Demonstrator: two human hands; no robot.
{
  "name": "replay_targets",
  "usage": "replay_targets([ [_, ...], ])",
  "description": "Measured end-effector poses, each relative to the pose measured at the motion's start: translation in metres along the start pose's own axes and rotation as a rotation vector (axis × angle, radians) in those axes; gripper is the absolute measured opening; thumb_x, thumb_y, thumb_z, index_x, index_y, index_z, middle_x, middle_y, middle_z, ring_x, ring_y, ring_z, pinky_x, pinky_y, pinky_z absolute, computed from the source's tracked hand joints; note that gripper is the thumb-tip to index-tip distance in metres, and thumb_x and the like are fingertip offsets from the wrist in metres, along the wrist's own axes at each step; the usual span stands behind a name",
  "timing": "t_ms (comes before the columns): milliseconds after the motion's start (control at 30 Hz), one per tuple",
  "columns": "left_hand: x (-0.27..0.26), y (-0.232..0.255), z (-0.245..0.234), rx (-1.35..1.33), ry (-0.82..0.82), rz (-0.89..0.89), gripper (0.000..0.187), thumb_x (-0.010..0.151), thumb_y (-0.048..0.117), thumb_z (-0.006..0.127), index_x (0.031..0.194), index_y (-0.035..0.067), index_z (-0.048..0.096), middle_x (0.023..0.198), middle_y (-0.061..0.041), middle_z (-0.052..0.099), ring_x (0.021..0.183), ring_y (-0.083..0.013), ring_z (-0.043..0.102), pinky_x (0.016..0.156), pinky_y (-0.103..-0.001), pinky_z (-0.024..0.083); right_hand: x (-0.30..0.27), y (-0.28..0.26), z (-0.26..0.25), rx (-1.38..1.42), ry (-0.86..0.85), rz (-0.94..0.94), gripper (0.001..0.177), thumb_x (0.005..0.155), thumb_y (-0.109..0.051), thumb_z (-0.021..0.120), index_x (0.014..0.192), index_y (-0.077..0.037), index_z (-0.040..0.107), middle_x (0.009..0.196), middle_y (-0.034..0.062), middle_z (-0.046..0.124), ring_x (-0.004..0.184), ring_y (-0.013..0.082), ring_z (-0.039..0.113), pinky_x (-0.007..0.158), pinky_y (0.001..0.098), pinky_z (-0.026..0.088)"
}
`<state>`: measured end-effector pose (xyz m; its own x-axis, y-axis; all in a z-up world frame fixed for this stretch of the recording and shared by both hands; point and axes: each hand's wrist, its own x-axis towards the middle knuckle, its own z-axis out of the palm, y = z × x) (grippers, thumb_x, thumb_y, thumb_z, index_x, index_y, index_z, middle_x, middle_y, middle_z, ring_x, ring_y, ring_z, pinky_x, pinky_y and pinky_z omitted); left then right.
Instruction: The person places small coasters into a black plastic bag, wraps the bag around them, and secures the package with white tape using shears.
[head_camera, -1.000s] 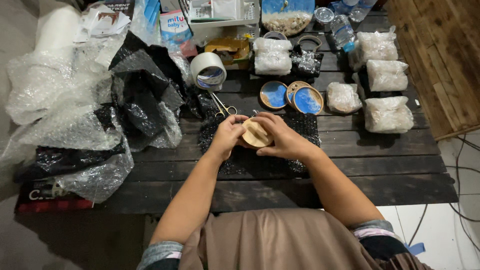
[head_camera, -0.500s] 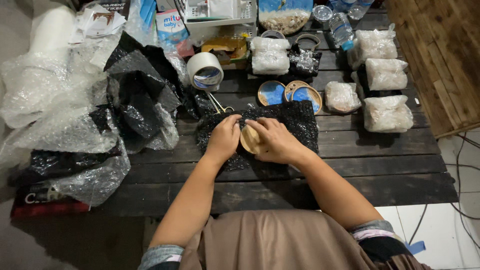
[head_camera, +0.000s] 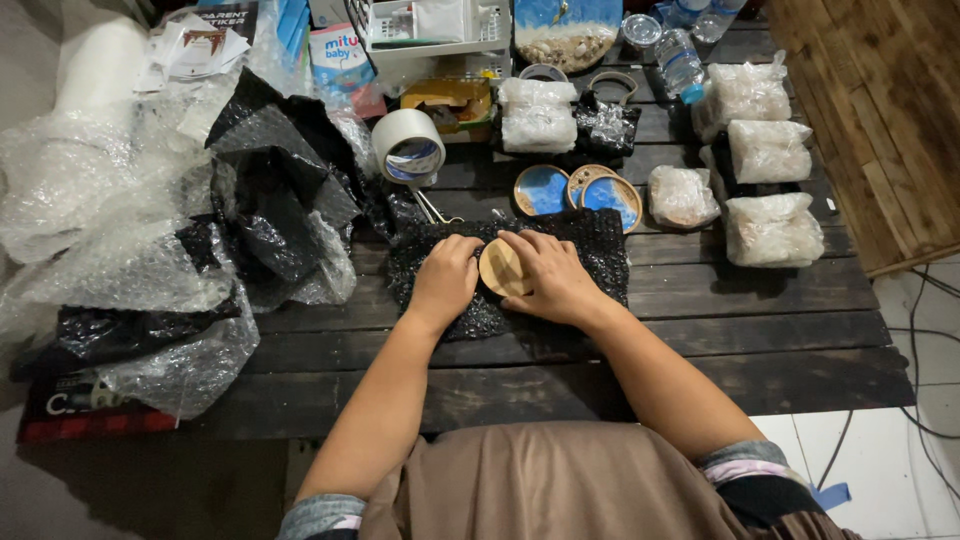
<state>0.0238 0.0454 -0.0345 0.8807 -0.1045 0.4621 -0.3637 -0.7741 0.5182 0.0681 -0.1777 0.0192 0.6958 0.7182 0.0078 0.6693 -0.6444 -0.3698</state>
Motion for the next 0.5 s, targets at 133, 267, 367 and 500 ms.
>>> replay_targets([
  [133,0.001,0.002,0.0,0.005,0.009,0.026,0.027,0.09,0.007,0.058,0.115,0.009,0.067,0.098,-0.01,0.064,0.097,-0.0319,0.067,0.091,-0.04,0.052,-0.001,-0.004,-0.005,-0.01,0.0,-0.014,0.11,0.072,-0.051,0.082,0.161,-0.023,0.025,0.143,0.0185,0.047,0.138,0.0402,0.044,0.102,0.0522,0.036],
  [267,0.0,0.011,0.002,0.067,0.023,0.024,0.024,0.091,0.014,0.061,0.114,0.01,0.067,0.099,-0.01,0.062,0.098,-0.0319,0.065,0.089,-0.042,0.052,0.003,0.0,0.005,-0.05,0.03,-0.019,0.107,0.073,-0.053,0.081,0.16,-0.022,0.028,0.143,0.0176,0.048,0.137,0.0389,0.046,0.102,0.0526,0.038],
  [367,0.001,0.021,0.002,0.15,0.031,0.0,0.025,0.091,0.019,0.063,0.114,0.011,0.067,0.104,-0.011,0.062,0.104,-0.0328,0.063,0.088,-0.044,0.052,0.005,0.001,0.01,-0.063,0.056,-0.032,0.103,0.076,-0.054,0.08,0.159,-0.022,0.03,0.145,0.0189,0.046,0.137,0.0404,0.046,0.103,0.054,0.038],
  [500,-0.002,0.013,0.014,0.211,0.032,-0.029,0.029,0.092,0.027,0.063,0.119,0.015,0.066,0.113,-0.009,0.06,0.112,-0.0308,0.06,0.088,-0.042,0.051,0.004,0.001,0.002,-0.016,0.069,-0.046,0.104,0.075,-0.052,0.082,0.159,-0.016,0.033,0.154,0.0235,0.04,0.143,0.0425,0.04,0.105,0.0583,0.036],
])
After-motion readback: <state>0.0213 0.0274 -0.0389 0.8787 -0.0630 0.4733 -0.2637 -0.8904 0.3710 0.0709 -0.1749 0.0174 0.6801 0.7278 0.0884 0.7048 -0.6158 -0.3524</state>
